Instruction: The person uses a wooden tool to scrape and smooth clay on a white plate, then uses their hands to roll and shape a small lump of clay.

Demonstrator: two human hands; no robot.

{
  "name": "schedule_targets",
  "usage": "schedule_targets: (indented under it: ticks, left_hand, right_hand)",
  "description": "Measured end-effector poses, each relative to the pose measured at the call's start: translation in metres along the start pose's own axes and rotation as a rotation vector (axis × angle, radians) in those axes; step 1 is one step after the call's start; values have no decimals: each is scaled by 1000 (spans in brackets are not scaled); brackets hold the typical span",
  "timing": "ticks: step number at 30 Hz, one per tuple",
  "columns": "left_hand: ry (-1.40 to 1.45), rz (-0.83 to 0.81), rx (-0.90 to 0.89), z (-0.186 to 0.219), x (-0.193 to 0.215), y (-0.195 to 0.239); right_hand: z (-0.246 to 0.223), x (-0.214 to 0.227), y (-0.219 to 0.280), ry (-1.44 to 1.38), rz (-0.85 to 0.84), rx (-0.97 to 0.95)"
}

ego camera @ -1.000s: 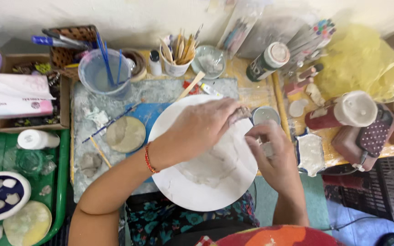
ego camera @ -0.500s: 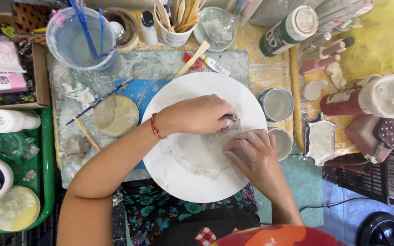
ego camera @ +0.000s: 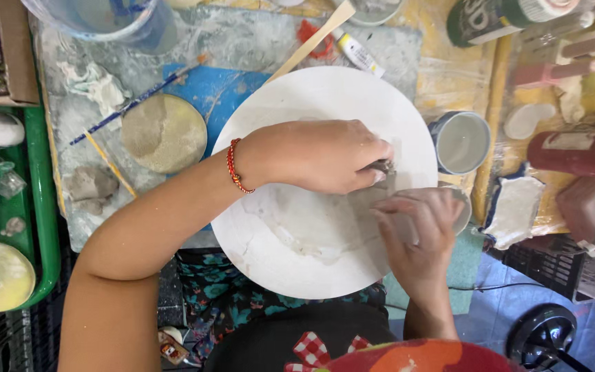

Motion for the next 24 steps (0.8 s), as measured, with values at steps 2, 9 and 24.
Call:
schedule_targets:
  ticks: [2,9,24]
  left_hand:
    - [52,-65,37,1,4,-2]
    - [28,-103,119,-4,4,-3]
    - [70,41,-52,-13,1,-6]
  right_hand:
    - [4,-1,1,14,34,-39]
    - [13,-16,2,-191,179,-223]
    - [10,-2,10,25,5,-61]
Point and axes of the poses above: each hand's wrist, its own y-axis away from the middle knuckle, its own x-axis out of the back of the hand, z = x × y, the point moved 3 cm from there along -y, towards the middle knuckle, and after that the axes turned 10 degrees about z, right-handed, at the moved point
